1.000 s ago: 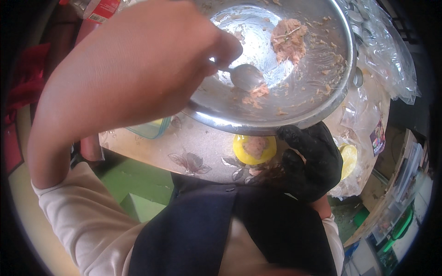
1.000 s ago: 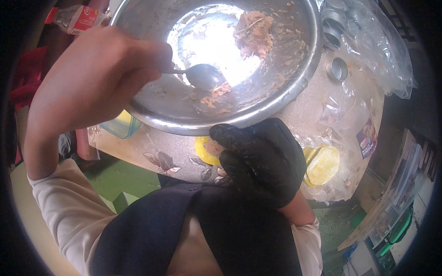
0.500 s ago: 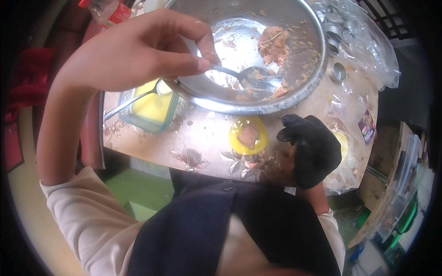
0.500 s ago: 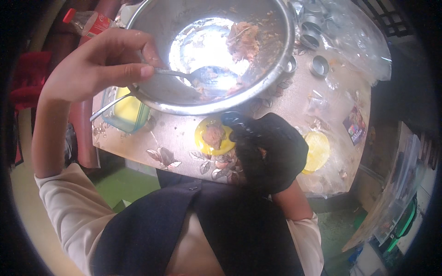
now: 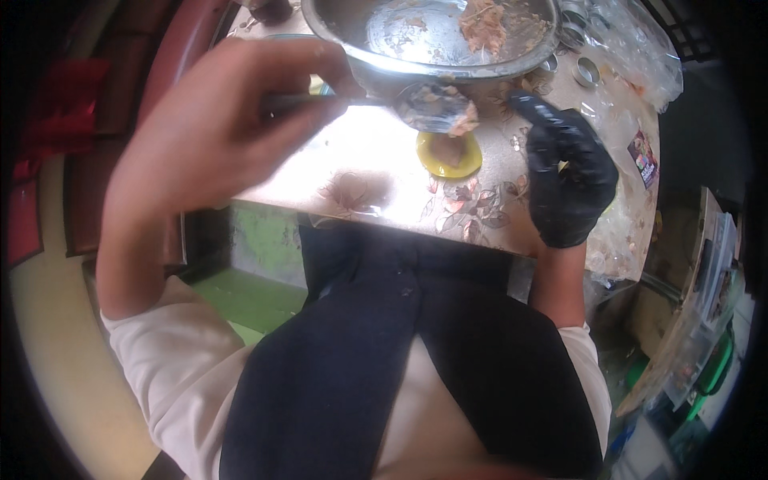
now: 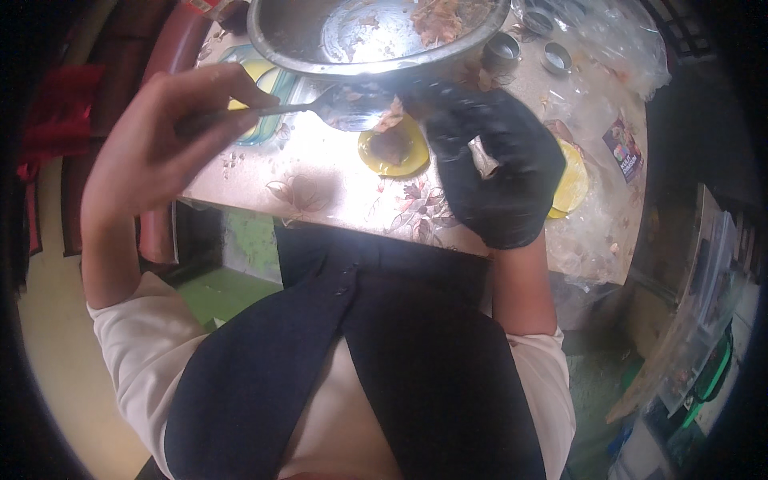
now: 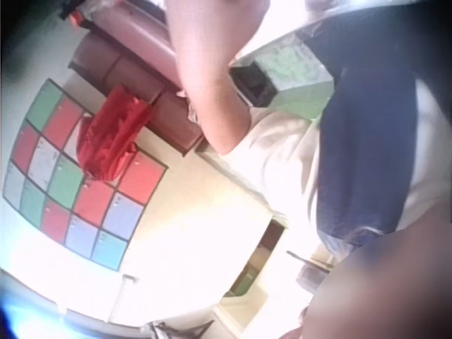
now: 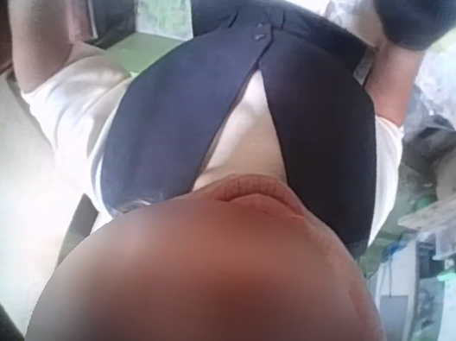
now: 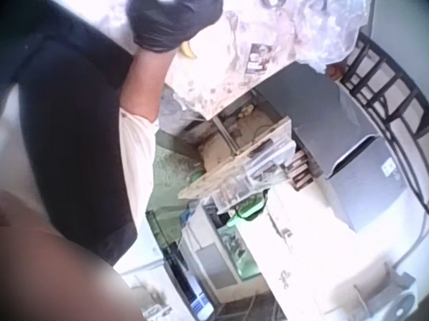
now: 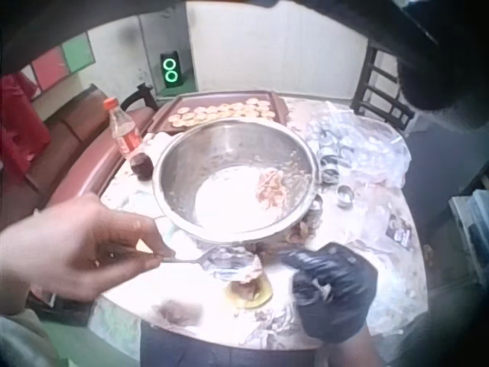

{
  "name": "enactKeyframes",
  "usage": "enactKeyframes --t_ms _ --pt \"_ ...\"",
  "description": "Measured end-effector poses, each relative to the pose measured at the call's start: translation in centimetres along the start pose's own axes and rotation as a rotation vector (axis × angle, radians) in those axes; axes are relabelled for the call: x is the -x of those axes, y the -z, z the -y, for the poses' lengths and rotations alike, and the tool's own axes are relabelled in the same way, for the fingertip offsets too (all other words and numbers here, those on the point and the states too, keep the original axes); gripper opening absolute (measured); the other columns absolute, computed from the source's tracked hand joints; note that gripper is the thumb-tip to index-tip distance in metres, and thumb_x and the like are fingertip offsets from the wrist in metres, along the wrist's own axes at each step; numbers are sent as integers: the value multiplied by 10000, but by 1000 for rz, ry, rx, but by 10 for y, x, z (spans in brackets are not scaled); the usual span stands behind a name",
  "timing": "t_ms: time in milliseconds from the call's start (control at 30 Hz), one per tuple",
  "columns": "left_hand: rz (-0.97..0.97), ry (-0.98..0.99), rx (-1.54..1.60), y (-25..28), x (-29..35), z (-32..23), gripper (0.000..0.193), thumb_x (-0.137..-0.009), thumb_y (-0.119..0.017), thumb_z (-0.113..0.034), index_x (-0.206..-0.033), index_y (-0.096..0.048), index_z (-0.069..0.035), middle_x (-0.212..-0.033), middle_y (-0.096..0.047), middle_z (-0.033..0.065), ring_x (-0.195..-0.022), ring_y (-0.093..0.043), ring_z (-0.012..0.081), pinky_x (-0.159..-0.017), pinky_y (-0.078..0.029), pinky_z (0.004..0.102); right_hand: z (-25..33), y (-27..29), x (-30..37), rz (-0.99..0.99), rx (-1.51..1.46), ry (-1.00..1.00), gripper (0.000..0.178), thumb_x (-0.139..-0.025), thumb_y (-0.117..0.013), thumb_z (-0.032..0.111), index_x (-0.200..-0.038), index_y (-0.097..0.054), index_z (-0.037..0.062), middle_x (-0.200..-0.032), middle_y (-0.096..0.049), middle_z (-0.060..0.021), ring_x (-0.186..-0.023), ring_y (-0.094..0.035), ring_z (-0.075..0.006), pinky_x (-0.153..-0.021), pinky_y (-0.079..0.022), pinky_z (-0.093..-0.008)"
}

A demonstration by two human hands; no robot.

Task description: The person scoops a brown filling from a metal bowl with a spoon and places it onto small yellow circular wrappers. They fold the wrappers over the filling to form small sealed parcels and set them aside on the table.

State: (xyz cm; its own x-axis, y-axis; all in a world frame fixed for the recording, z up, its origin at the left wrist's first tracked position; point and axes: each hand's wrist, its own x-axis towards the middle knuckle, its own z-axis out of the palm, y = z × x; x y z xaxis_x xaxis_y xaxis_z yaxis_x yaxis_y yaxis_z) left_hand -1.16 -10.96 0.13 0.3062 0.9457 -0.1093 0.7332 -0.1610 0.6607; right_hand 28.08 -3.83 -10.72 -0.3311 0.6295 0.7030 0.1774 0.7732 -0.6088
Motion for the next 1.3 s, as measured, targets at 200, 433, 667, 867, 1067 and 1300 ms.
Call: enactKeyframes --t_ms 200,433,667,867,1067,1300 --pt "-104 11 -293 -27 11 -10 164 -916 -674 -44 -1059 -721 19 -852 -716 208 -781 -708 346 -734 -532 406 13 -5 9 329 261 -8 323 -843 -793 69 -1165 -766 94 -897 -702 -85 -726 -634 -224 -655 -510 -332" --pt "-149 -30 -223 -38 8 8 200 -894 -676 -84 -1071 -741 -20 -794 -693 208 -772 -674 393 -727 -513 452 -3 -18 20 389 419 108 281 -857 -795 299 -1117 -745 205 -857 -618 -71 -737 -649 -264 -607 -532 -389" --pt "-269 68 -388 -36 32 -2 147 -912 -690 -110 -1031 -737 -39 -787 -688 193 -755 -664 388 -706 -495 448 -4 -20 27 347 270 -43 305 -841 -824 289 -1121 -734 205 -872 -638 -54 -748 -660 -250 -637 -538 -381" --pt "-244 7 -320 -43 35 4 155 -939 -674 -39 -1084 -719 -4 -891 -736 184 -752 -709 316 -708 -531 376 -3 -14 29 335 264 -121 319 -825 -840 276 -1125 -765 202 -881 -659 -51 -760 -655 -248 -676 -526 -382" --pt "-267 -24 -408 -57 30 12 234 -897 -669 -55 -1116 -754 -56 -838 -718 206 -775 -696 373 -742 -541 440 -5 -10 28 359 324 -51 318 -842 -824 288 -1132 -760 173 -927 -656 -48 -819 -657 -257 -693 -528 -380" --pt "-316 -88 -549 -56 38 -4 204 -874 -670 -41 -1055 -759 -69 -810 -715 178 -732 -690 358 -664 -532 423 -11 -9 16 444 245 -19 499 -801 -861 224 -1269 -719 128 -1134 -673 -123 -1056 -635 -320 -939 -501 -420"
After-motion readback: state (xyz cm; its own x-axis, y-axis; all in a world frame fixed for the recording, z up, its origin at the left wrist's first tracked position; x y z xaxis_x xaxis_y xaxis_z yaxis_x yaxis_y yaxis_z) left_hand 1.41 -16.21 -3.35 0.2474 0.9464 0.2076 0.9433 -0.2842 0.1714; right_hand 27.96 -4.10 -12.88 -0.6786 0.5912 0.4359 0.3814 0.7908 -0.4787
